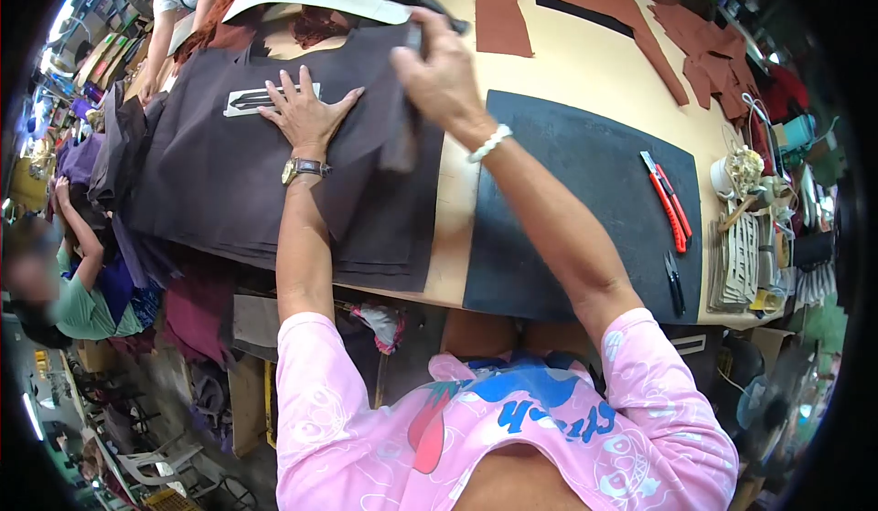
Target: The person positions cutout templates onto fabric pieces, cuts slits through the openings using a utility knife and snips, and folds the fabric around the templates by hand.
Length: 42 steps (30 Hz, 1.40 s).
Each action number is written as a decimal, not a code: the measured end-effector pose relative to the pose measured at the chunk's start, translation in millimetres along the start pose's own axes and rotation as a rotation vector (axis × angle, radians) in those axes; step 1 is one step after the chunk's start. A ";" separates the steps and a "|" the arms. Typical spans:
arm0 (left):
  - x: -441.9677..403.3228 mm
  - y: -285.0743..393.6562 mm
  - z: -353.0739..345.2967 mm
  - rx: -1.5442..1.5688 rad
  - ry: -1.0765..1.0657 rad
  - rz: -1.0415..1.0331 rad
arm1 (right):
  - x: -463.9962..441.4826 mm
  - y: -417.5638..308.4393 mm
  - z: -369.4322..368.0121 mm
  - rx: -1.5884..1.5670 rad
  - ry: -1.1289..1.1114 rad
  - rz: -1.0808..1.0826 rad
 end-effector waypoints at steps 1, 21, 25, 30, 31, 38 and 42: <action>1.3 1.9 8.1 -0.067 -0.069 0.001 | 2.4 -15.7 -12.1 0.021 0.010 0.105; -12.1 -20.4 -25.7 -0.323 -0.031 -0.043 | 107.9 -11.7 88.5 0.468 -0.353 -0.080; -19.9 -39.9 -48.5 -0.382 -0.001 -0.059 | 177.4 -30.2 200.8 0.466 0.023 -0.014; -23.3 -24.7 -34.7 -0.620 -0.048 -0.073 | 303.9 -32.7 327.0 0.657 0.697 -0.236; -40.7 -58.4 -74.6 -0.146 0.363 -0.408 | 338.1 -26.3 350.0 0.737 0.785 -0.420; 63.9 118.4 68.6 0.098 -0.471 -0.397 | 563.7 23.2 450.4 1.082 0.775 -1.289; 158.1 196.4 132.5 0.339 -0.634 -0.648 | 616.5 29.5 455.5 1.081 0.827 -1.436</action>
Point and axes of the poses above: each hand's wrist, its own x-axis away from the middle knuckle, its own z-axis out of the back of the hand, y = z × x, the point moved 2 cm from there along -x, towards the middle knuckle, and after that the axes turned 7 degrees about -y, right-handed, at the moved point
